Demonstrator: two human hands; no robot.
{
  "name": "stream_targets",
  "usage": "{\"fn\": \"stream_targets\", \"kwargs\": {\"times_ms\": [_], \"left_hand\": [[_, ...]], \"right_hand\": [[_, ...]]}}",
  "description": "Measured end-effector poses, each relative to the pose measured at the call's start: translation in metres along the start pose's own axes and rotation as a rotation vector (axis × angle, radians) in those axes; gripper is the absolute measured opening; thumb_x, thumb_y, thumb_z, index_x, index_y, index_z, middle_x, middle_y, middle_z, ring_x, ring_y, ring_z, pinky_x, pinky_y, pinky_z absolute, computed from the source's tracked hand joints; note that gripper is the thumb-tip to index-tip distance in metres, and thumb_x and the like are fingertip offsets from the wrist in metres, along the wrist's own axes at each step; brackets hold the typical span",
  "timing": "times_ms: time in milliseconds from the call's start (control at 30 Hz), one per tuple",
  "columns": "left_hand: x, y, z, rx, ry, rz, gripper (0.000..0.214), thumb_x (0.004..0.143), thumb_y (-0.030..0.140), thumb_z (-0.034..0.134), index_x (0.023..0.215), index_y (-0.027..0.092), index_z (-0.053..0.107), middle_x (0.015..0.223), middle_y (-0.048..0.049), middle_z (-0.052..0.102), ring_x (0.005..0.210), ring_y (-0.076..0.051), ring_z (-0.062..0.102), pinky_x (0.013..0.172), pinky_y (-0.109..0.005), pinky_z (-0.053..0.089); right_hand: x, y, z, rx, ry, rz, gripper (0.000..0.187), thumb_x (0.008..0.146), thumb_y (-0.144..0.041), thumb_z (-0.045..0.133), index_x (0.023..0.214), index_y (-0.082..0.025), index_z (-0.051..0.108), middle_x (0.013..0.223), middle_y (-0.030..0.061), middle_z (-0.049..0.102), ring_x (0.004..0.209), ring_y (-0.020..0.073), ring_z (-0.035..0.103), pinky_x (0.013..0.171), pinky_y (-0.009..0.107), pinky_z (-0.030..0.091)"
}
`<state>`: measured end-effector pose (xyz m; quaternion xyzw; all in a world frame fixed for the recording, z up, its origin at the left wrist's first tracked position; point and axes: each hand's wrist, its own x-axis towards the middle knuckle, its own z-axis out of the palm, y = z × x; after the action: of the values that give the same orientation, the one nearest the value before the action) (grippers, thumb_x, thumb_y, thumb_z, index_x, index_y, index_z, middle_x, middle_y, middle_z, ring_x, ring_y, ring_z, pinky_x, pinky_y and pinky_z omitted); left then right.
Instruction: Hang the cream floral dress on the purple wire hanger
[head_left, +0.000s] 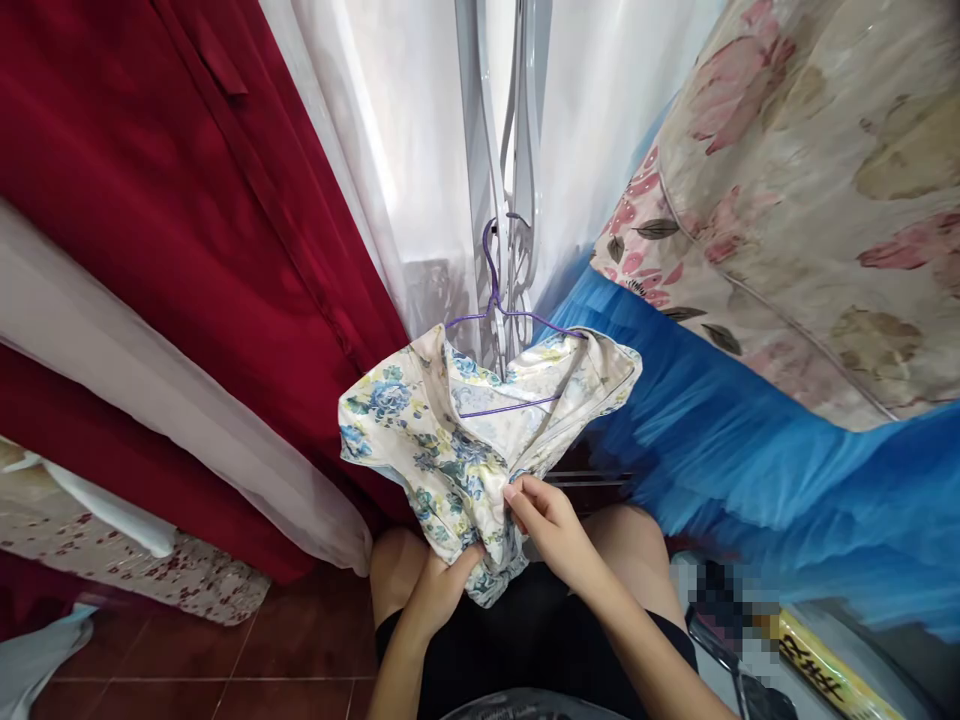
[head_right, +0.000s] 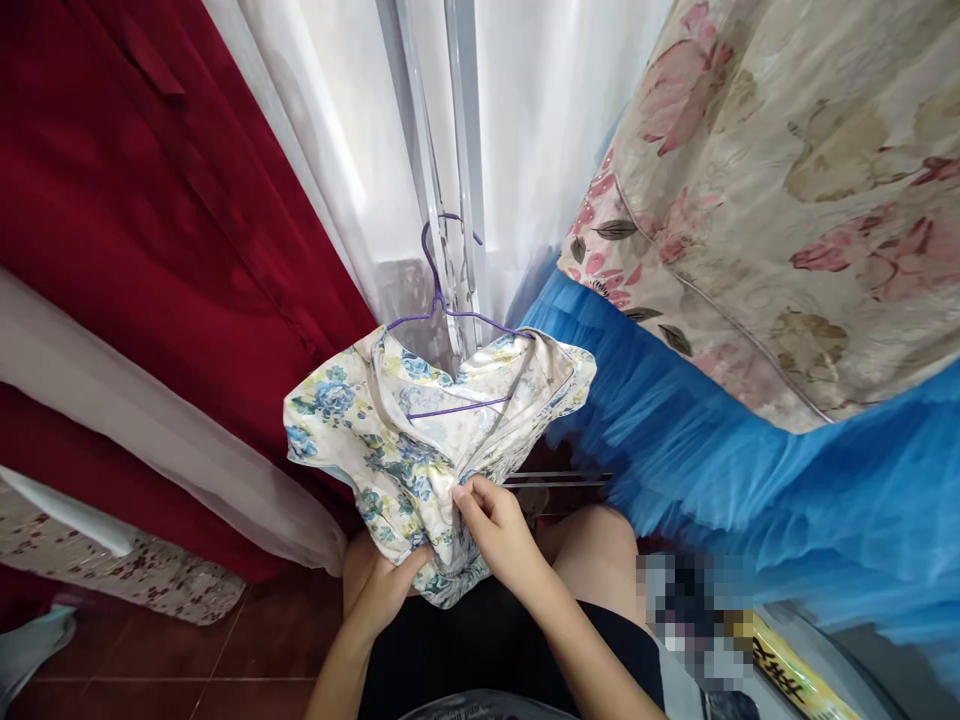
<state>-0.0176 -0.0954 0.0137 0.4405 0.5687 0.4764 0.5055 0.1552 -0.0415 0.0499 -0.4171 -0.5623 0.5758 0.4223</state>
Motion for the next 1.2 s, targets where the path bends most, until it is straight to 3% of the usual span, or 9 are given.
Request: {"fn": "stream_targets", "kwargs": {"times_ms": [100,233,300,467,533,667,833,1000,1200], "left_hand": [[0.009,-0.007,-0.003,0.016,0.103,0.055,0.041,0.078,0.035,0.076,0.117,0.023,0.072,0.103,-0.0099,0.077,0.114,-0.034,0.069,0.105,-0.047,0.052],[0.025,-0.014,-0.023,-0.041,0.747,0.434,0.042,0.078,0.027,0.078,0.116,0.023,0.061,0.102,-0.0055,0.068,0.099,-0.024,0.068,0.092,-0.037,0.053],[0.03,-0.011,-0.025,-0.061,0.91,0.572,0.038,0.08,0.026,0.077,0.112,0.022,0.058,0.099,-0.0027,0.063,0.092,-0.018,0.065,0.087,-0.032,0.052],[0.029,0.005,0.017,0.242,0.174,0.5,0.029,0.087,0.025,0.072,0.115,0.023,0.064,0.108,-0.0073,0.069,0.102,-0.023,0.067,0.093,-0.034,0.052],[0.03,0.009,0.036,0.301,0.039,0.488,0.021,0.09,0.024,0.066,0.111,0.023,0.064,0.106,-0.0071,0.07,0.102,-0.023,0.067,0.093,-0.034,0.052],[0.034,0.009,0.052,0.309,0.106,0.488,0.01,0.098,0.021,0.051,0.095,0.023,0.061,0.09,-0.0044,0.068,0.087,-0.021,0.066,0.082,-0.031,0.051],[0.032,0.008,0.052,0.238,0.146,0.498,0.024,0.094,0.025,0.061,0.118,0.023,0.057,0.108,-0.0075,0.068,0.101,-0.023,0.066,0.089,-0.033,0.051],[0.037,0.004,0.044,0.289,0.182,0.578,0.014,0.095,0.02,0.057,0.082,0.022,0.052,0.078,0.0004,0.056,0.075,-0.016,0.057,0.072,-0.027,0.046],[0.035,0.016,0.041,0.48,-0.011,0.598,0.014,0.094,0.015,0.054,0.081,0.02,0.053,0.082,-0.0019,0.06,0.079,-0.017,0.059,0.075,-0.027,0.045]], "right_hand": [[0.0,-0.003,-0.004,0.022,0.046,0.011,0.044,0.096,-0.056,0.057,0.074,-0.019,0.057,0.058,-0.0056,0.037,0.053,0.0105,0.029,0.052,0.027,0.021],[0.001,-0.002,-0.011,0.113,0.097,0.074,0.045,0.089,-0.059,0.063,0.069,-0.018,0.061,0.048,-0.0065,0.036,0.046,0.0097,0.027,0.049,0.027,0.021],[0.001,-0.002,-0.012,0.13,0.081,0.097,0.043,0.087,-0.057,0.064,0.068,-0.018,0.062,0.045,-0.0059,0.04,0.045,0.0098,0.029,0.049,0.027,0.023],[-0.005,-0.007,-0.005,0.162,0.046,0.091,0.036,0.088,-0.047,0.064,0.067,-0.018,0.063,0.046,-0.0047,0.045,0.045,0.0098,0.036,0.05,0.025,0.028],[-0.006,-0.01,-0.003,0.176,0.061,0.078,0.032,0.087,-0.043,0.064,0.068,-0.017,0.064,0.047,-0.0047,0.047,0.045,0.0097,0.038,0.05,0.024,0.03],[-0.002,-0.018,-0.009,0.156,0.019,0.098,0.031,0.087,-0.044,0.063,0.074,-0.016,0.068,0.046,-0.005,0.049,0.042,0.0086,0.038,0.046,0.023,0.028],[0.007,-0.026,-0.009,0.172,-0.087,0.128,0.029,0.085,-0.041,0.064,0.079,-0.014,0.071,0.044,-0.0052,0.05,0.039,0.0077,0.036,0.043,0.021,0.025],[0.004,-0.022,0.003,0.171,-0.06,0.128,0.034,0.086,-0.046,0.064,0.075,-0.014,0.069,0.041,-0.005,0.049,0.038,0.0068,0.033,0.043,0.021,0.024],[0.033,-0.062,-0.012,0.16,0.084,0.029,0.027,0.082,-0.041,0.068,0.078,-0.014,0.071,0.044,-0.0045,0.051,0.04,0.0078,0.036,0.044,0.022,0.025]]}}
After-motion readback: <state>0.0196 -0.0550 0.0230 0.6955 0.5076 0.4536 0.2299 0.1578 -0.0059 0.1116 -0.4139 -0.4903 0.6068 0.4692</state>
